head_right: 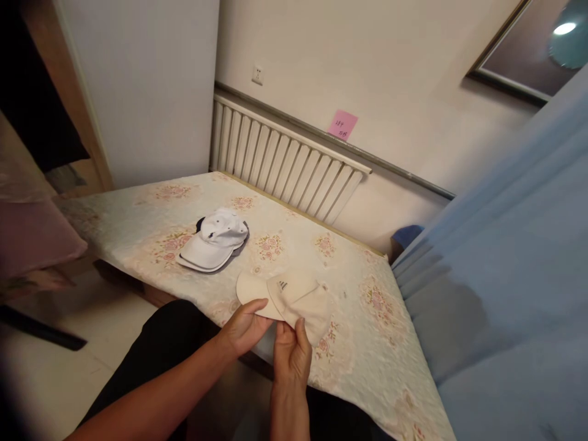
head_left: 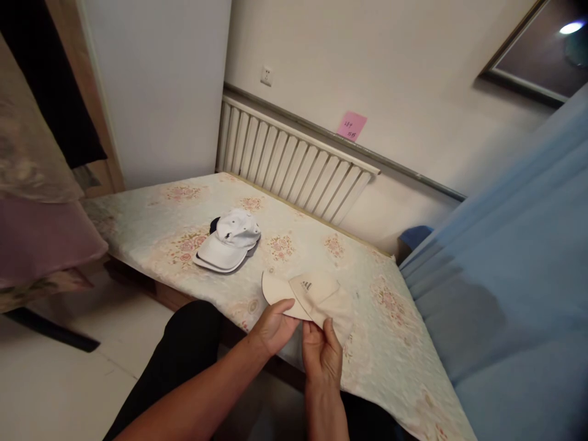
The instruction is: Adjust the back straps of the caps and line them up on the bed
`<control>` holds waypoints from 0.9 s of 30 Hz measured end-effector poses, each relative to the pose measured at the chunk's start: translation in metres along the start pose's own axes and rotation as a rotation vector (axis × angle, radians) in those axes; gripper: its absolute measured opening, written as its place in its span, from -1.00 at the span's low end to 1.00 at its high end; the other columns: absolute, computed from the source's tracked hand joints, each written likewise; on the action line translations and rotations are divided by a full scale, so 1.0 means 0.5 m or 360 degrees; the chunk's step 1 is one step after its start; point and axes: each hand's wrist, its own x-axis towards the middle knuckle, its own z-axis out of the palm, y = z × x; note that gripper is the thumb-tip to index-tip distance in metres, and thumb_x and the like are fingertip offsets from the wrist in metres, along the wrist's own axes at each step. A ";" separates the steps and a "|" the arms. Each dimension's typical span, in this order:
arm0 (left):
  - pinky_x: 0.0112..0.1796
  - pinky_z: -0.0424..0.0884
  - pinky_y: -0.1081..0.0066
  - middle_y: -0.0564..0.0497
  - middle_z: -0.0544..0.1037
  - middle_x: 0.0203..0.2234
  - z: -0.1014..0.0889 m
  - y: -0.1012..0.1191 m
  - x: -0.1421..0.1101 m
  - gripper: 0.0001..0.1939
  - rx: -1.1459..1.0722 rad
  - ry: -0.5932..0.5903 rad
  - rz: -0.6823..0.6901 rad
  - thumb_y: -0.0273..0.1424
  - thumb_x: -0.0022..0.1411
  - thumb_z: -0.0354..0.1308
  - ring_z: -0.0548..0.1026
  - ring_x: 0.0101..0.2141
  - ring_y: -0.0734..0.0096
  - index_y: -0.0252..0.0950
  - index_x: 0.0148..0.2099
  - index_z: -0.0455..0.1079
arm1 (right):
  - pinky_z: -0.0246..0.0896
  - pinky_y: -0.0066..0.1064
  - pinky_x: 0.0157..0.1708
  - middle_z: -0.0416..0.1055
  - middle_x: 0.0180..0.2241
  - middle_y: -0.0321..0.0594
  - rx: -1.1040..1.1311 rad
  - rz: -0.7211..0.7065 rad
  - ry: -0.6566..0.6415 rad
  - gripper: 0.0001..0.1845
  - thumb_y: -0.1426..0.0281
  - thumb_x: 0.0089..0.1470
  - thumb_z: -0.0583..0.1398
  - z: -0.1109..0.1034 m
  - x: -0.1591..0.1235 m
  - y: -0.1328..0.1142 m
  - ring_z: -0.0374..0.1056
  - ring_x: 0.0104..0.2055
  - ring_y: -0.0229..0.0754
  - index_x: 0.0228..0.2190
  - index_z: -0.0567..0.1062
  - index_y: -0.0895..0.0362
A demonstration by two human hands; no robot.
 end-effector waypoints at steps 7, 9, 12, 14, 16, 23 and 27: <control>0.15 0.14 0.17 -0.16 0.45 0.02 0.003 -0.009 -0.005 -0.31 0.0034 0.0004 0.0000 -0.65 0.09 0.00 0.39 0.04 0.16 -0.37 0.29 0.08 | 0.11 -0.13 0.16 0.45 -0.03 -0.18 -0.0063 0.0009 -0.0009 -0.47 0.46 -0.01 0.25 -0.003 -0.008 0.001 0.29 0.09 -0.16 0.03 0.33 0.08; 0.15 0.13 0.17 -0.17 0.45 0.02 0.002 -0.011 -0.006 -0.32 0.0038 -0.0010 -0.0004 -0.65 0.09 0.00 0.39 0.05 0.16 -0.38 0.29 0.08 | 0.13 -0.13 0.15 0.44 -0.02 -0.17 -0.0085 0.0007 0.0009 -0.47 0.45 -0.02 0.26 -0.003 -0.009 0.001 0.30 0.08 -0.15 0.03 0.33 0.08; 0.15 0.13 0.16 -0.16 0.46 0.01 -0.003 -0.013 -0.006 -0.33 0.0043 -0.0044 -0.0006 -0.64 0.10 0.02 0.39 0.04 0.15 -0.37 0.29 0.09 | 0.14 -0.17 0.15 0.43 -0.01 -0.18 -0.0094 0.0024 0.0057 -0.46 0.46 -0.04 0.27 -0.003 -0.010 0.002 0.32 0.07 -0.17 0.02 0.34 0.08; 0.15 0.13 0.16 -0.16 0.47 0.00 -0.007 -0.014 -0.004 -0.34 0.0051 -0.0062 -0.0016 -0.62 0.10 0.03 0.39 0.04 0.14 -0.37 0.28 0.11 | 0.14 -0.21 0.15 0.43 -0.01 -0.19 -0.0085 0.0041 0.0101 -0.47 0.46 -0.05 0.27 -0.002 -0.010 0.004 0.33 0.05 -0.19 0.00 0.35 0.08; 0.14 0.13 0.16 -0.17 0.48 -0.02 -0.011 -0.016 -0.001 -0.35 0.0063 -0.0059 -0.0030 -0.62 0.11 0.04 0.40 0.03 0.13 -0.38 0.27 0.13 | 0.14 -0.23 0.15 0.44 -0.03 -0.19 -0.0081 0.0043 0.0132 -0.47 0.47 -0.07 0.28 -0.001 -0.010 0.008 0.35 0.04 -0.19 -0.01 0.35 0.10; 0.13 0.13 0.18 -0.15 0.50 -0.03 -0.015 -0.014 0.023 -0.38 0.0087 -0.0085 -0.0028 -0.60 0.13 0.06 0.40 0.03 0.13 -0.35 0.26 0.15 | 0.19 -0.24 0.11 0.48 -0.09 -0.19 -0.0214 -0.0054 0.0145 -0.48 0.44 -0.06 0.29 0.001 0.017 0.027 0.36 0.02 -0.19 -0.01 0.36 0.11; 0.14 0.11 0.16 -0.12 0.49 -0.02 -0.030 0.002 0.047 -0.36 0.0025 -0.0158 -0.0041 -0.63 0.12 0.04 0.36 0.06 0.14 -0.30 0.26 0.16 | 0.22 -0.22 0.11 0.48 -0.08 -0.17 -0.0154 -0.0056 0.0227 -0.47 0.45 -0.06 0.30 -0.001 0.047 0.034 0.36 0.02 -0.18 -0.01 0.36 0.12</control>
